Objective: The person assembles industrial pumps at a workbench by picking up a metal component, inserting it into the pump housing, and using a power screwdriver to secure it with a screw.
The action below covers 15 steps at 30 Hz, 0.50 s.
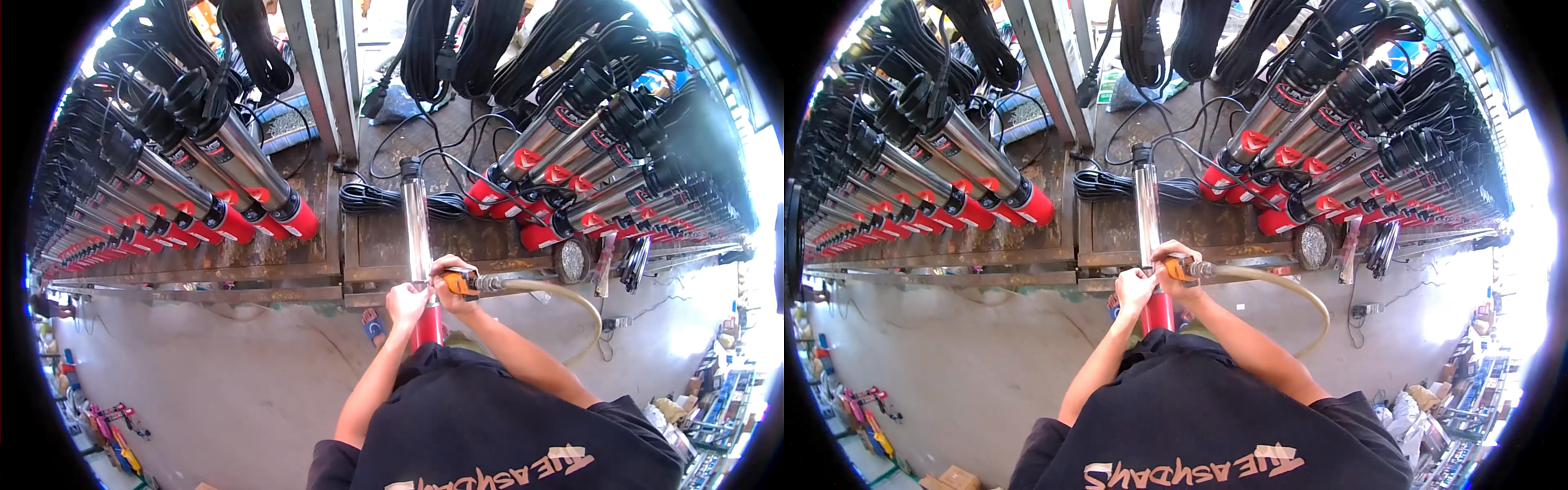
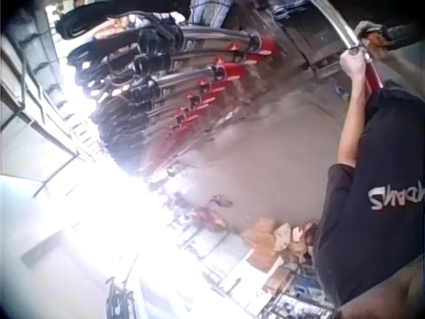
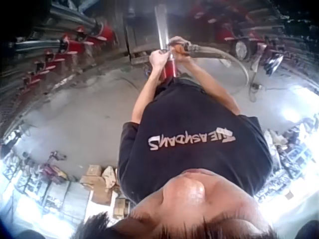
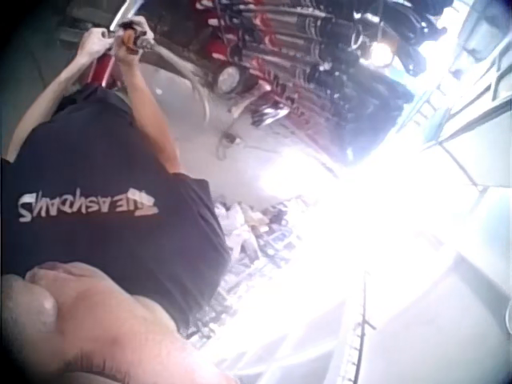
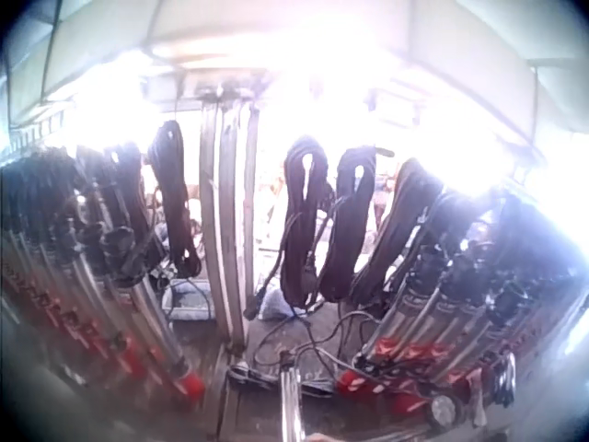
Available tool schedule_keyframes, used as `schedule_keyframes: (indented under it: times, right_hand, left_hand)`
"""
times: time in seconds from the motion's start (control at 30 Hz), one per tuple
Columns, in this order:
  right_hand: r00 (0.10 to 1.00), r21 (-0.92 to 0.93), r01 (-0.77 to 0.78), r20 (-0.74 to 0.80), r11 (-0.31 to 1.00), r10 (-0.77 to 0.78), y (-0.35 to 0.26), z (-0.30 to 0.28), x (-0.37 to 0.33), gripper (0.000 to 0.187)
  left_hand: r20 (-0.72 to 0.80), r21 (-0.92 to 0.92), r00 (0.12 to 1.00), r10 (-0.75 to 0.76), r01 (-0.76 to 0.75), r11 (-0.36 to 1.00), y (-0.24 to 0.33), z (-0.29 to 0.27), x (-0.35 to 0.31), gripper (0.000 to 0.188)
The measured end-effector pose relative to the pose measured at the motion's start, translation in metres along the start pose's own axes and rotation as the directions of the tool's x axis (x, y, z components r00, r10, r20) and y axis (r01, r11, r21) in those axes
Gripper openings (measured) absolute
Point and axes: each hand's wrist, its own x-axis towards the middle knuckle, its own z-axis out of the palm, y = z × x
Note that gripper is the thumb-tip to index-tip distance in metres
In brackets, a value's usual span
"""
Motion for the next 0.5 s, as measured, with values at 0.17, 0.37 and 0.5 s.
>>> schedule_keyframes:
  times: [0.17, 0.37, 0.5]
  right_hand:
    - [0.996, 0.119, -0.045, -0.070, 0.992, 0.053, 0.003, 0.001, -0.002, 0.017]
    - [0.969, 0.178, -0.034, -0.234, 0.983, 0.076, -0.032, -0.002, -0.013, 0.017]
    - [0.943, 0.288, 0.015, -0.324, 0.958, 0.082, -0.061, -0.006, -0.023, 0.022]
  left_hand:
    - [-0.010, -0.279, 1.000, -0.019, 0.016, 0.960, -0.017, 0.009, 0.000, 0.038]
    - [0.274, -0.807, 0.899, -0.341, 0.408, 0.426, -0.039, -0.008, -0.008, 0.013]
    - [0.368, -0.846, 0.915, -0.162, 0.403, 0.349, -0.028, -0.017, -0.031, 0.012]
